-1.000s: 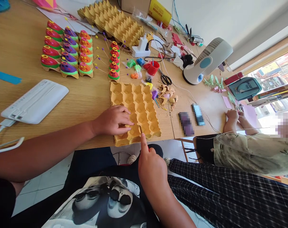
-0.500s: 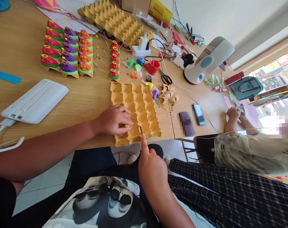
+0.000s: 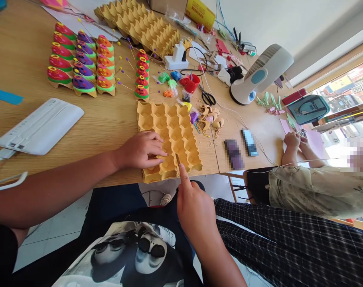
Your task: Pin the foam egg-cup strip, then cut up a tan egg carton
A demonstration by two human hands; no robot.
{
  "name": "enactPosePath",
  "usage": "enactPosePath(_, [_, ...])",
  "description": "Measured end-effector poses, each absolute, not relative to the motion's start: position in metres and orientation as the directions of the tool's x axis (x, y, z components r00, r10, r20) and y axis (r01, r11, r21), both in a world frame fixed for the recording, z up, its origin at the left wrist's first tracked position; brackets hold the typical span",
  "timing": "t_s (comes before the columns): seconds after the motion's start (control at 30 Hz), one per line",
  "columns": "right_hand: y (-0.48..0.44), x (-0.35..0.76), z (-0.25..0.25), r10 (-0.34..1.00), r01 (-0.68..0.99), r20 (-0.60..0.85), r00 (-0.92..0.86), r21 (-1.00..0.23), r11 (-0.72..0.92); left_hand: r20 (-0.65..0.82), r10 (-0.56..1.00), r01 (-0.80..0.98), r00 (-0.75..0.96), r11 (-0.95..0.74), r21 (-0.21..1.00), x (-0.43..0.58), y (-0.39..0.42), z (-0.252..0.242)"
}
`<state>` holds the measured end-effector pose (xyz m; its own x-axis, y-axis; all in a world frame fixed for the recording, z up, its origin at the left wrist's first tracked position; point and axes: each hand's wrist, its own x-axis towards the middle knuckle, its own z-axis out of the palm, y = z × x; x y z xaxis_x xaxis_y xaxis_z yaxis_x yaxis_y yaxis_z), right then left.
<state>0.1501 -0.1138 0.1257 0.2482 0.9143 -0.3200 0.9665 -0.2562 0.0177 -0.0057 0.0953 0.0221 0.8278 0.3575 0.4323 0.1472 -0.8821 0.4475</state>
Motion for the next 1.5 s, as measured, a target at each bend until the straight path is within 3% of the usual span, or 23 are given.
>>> enactPosePath(0.47, [-0.106, 0.147, 0.119, 0.910, 0.967, -0.327, 0.254, 0.065, -0.247, 0.422, 0.352, 0.151, 0.836, -0.885, 0.440, -0.005, 0.096, 0.021])
enactPosePath(0.87, [-0.093, 0.133, 0.127, 0.862, 0.951, -0.413, 0.295, 0.217, -0.221, 0.421, 0.352, 0.149, 0.836, -0.884, 0.444, -0.006, 0.095, 0.024])
enactPosePath(1.5, [-0.085, 0.132, 0.125, 0.849, 0.956, -0.442, 0.291, 0.180, -0.234, 0.410, 0.341, 0.149, 0.846, -0.889, 0.434, -0.006, 0.095, 0.024])
